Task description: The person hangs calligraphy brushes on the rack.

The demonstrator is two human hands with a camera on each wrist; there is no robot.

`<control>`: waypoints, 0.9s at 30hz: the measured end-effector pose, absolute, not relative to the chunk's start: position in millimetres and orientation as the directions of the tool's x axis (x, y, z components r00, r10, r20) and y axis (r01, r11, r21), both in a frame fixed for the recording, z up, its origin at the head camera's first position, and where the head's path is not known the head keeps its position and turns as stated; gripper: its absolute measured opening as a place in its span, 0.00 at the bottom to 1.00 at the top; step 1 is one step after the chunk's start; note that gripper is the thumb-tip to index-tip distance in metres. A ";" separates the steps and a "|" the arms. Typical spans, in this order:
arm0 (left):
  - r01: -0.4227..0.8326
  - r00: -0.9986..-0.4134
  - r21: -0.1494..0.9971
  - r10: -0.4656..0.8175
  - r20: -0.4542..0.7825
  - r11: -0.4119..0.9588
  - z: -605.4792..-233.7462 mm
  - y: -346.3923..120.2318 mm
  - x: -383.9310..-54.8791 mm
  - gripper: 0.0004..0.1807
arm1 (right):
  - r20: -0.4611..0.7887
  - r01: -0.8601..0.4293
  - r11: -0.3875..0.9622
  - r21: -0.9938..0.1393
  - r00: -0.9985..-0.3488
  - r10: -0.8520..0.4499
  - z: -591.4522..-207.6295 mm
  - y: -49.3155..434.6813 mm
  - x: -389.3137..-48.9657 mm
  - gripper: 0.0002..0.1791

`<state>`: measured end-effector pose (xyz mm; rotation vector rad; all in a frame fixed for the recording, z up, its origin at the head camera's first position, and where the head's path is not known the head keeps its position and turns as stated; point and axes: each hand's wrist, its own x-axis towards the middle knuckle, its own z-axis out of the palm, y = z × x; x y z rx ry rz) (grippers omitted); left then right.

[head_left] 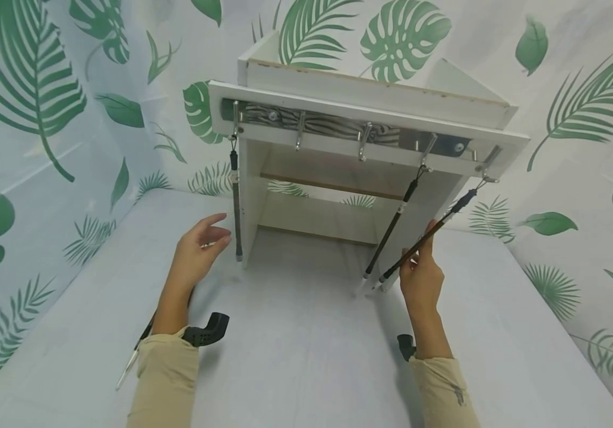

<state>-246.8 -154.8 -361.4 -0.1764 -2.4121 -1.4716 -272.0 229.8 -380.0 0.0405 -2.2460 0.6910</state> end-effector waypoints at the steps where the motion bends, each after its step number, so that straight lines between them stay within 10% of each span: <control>1: 0.258 -0.945 0.842 -0.059 0.322 0.473 -361.7 -155.8 -246.8 0.24 | 0.689 -0.238 0.853 -0.465 -0.702 0.180 -379.8 229.5 -272.0 0.46; 27: -0.186 -0.979 0.549 -0.110 -0.169 0.814 -397.1 -177.4 -255.5 0.33 | 0.705 -0.253 0.856 -0.451 -0.689 0.168 -378.5 228.5 -270.4 0.45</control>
